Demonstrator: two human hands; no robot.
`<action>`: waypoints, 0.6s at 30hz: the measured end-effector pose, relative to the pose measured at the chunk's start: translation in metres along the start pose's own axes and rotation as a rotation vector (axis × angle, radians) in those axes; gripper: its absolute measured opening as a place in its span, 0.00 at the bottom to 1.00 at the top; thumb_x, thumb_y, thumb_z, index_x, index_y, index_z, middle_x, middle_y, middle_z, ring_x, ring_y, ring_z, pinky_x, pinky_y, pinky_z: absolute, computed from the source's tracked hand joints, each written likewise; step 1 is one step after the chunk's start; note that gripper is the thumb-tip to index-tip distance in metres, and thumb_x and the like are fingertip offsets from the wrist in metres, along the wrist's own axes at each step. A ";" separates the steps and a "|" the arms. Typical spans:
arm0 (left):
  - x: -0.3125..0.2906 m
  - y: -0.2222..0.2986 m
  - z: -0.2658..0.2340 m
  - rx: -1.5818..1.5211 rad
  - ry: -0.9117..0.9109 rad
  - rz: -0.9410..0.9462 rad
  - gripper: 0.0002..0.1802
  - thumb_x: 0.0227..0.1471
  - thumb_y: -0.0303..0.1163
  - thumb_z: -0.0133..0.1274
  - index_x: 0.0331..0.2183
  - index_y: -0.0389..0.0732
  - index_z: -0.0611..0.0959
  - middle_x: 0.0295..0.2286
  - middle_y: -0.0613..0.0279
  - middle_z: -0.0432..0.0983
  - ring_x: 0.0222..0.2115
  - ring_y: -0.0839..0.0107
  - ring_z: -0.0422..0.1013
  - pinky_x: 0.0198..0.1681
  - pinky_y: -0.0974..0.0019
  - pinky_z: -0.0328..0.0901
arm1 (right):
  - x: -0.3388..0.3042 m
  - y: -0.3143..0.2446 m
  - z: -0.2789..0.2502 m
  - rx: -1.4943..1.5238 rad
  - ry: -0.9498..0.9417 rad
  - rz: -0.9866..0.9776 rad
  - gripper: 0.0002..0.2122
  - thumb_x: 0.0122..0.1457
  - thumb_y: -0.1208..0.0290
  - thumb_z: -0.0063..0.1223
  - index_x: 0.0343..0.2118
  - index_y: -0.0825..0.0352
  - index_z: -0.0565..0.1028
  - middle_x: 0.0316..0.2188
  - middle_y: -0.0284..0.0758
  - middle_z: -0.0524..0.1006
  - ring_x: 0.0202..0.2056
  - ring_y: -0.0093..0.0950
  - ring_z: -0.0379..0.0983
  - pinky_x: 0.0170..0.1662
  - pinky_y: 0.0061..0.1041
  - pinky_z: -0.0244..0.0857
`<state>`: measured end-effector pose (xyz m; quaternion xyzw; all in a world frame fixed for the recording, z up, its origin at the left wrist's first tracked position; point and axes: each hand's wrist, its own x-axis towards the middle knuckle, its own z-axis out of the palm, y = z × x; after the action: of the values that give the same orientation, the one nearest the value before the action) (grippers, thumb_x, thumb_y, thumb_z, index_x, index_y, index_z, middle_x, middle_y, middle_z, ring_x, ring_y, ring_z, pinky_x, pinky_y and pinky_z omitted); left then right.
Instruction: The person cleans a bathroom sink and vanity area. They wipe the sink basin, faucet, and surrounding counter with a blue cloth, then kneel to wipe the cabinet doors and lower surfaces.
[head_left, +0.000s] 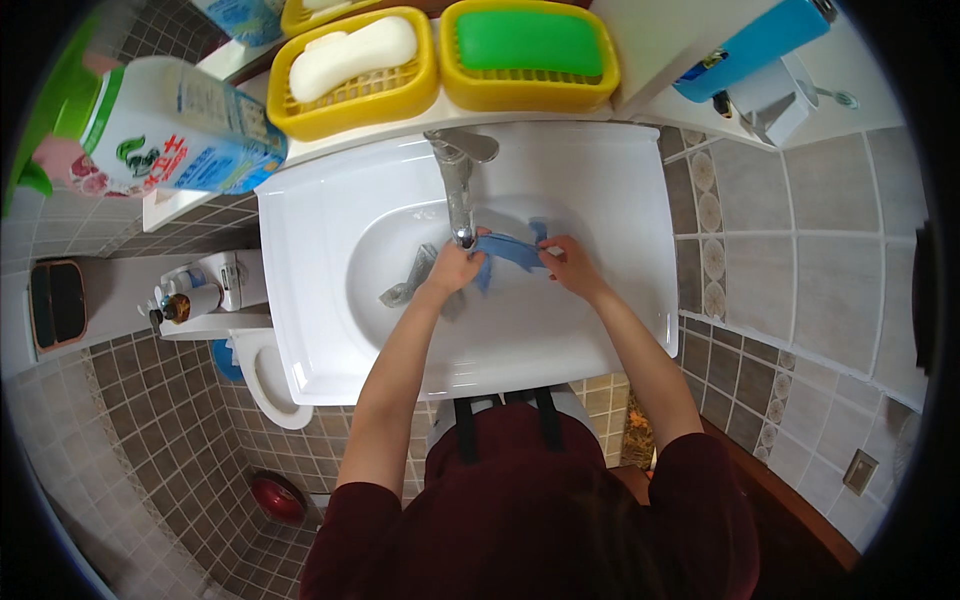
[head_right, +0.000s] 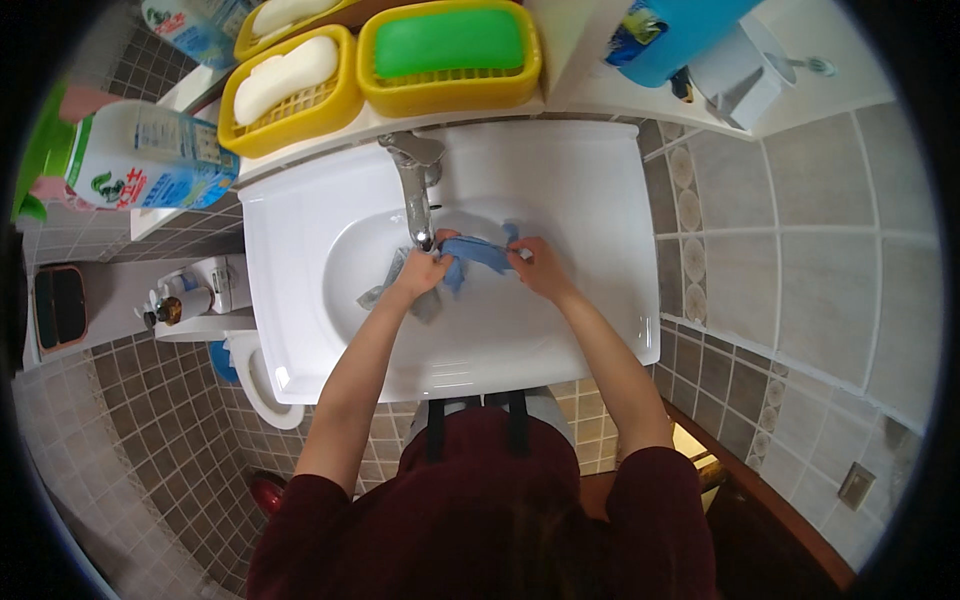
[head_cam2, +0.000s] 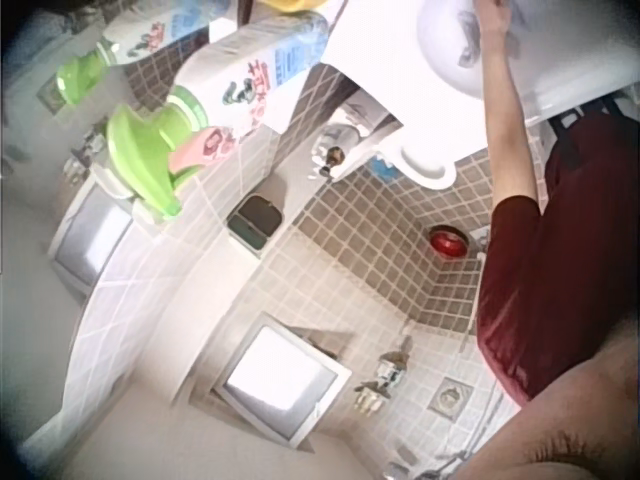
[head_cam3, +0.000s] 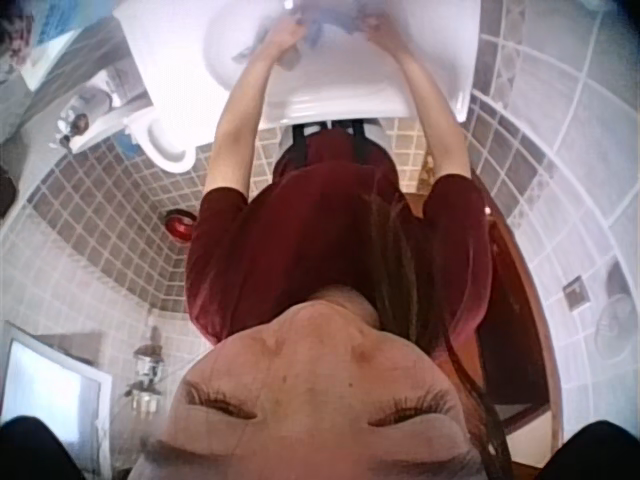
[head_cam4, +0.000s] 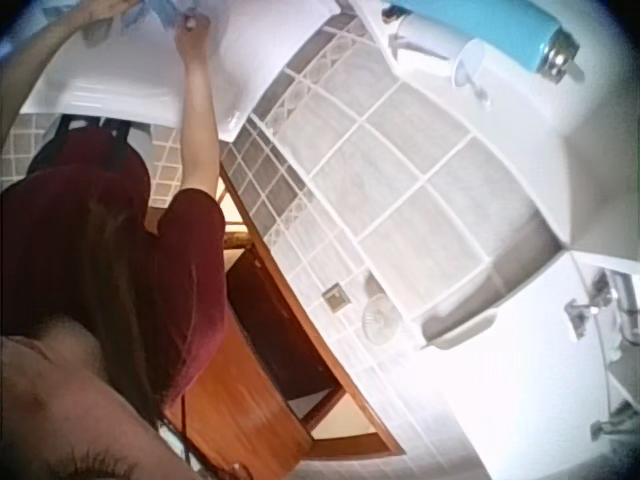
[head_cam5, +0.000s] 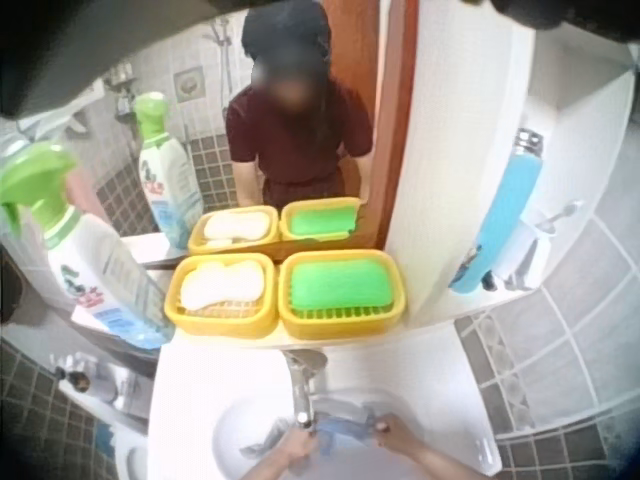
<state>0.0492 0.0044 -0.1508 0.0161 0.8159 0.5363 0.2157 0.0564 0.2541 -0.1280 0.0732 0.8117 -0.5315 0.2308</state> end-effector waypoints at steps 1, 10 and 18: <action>0.001 0.004 0.000 0.056 0.018 0.044 0.19 0.45 0.25 0.49 0.43 0.44 0.74 0.30 0.54 0.74 0.29 0.61 0.71 0.34 0.62 0.66 | 0.005 0.033 0.001 -0.096 0.052 -0.059 0.14 0.52 0.64 0.56 0.38 0.68 0.72 0.36 0.36 0.71 0.31 0.25 0.73 0.33 0.25 0.69; -0.028 0.020 0.014 -0.074 0.092 0.175 0.19 0.44 0.23 0.51 0.42 0.44 0.75 0.37 0.51 0.72 0.35 0.58 0.71 0.35 0.64 0.67 | 0.021 0.009 0.079 0.940 -0.004 0.446 0.18 0.54 0.74 0.51 0.48 0.65 0.63 0.38 0.36 0.69 0.36 0.28 0.71 0.37 0.29 0.71; -0.045 -0.067 0.023 0.758 0.305 -0.201 0.24 0.41 0.35 0.58 0.43 0.41 0.75 0.50 0.43 0.60 0.50 0.45 0.57 0.52 0.51 0.56 | 0.074 0.039 0.090 0.277 0.988 -0.102 0.13 0.47 0.82 0.49 0.38 0.68 0.66 0.35 0.40 0.68 0.36 0.34 0.67 0.41 0.30 0.63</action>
<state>0.1120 -0.0161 -0.2026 -0.0650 0.9755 0.1708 0.1225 0.0317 0.1809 -0.2237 0.3056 0.7485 -0.5465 -0.2183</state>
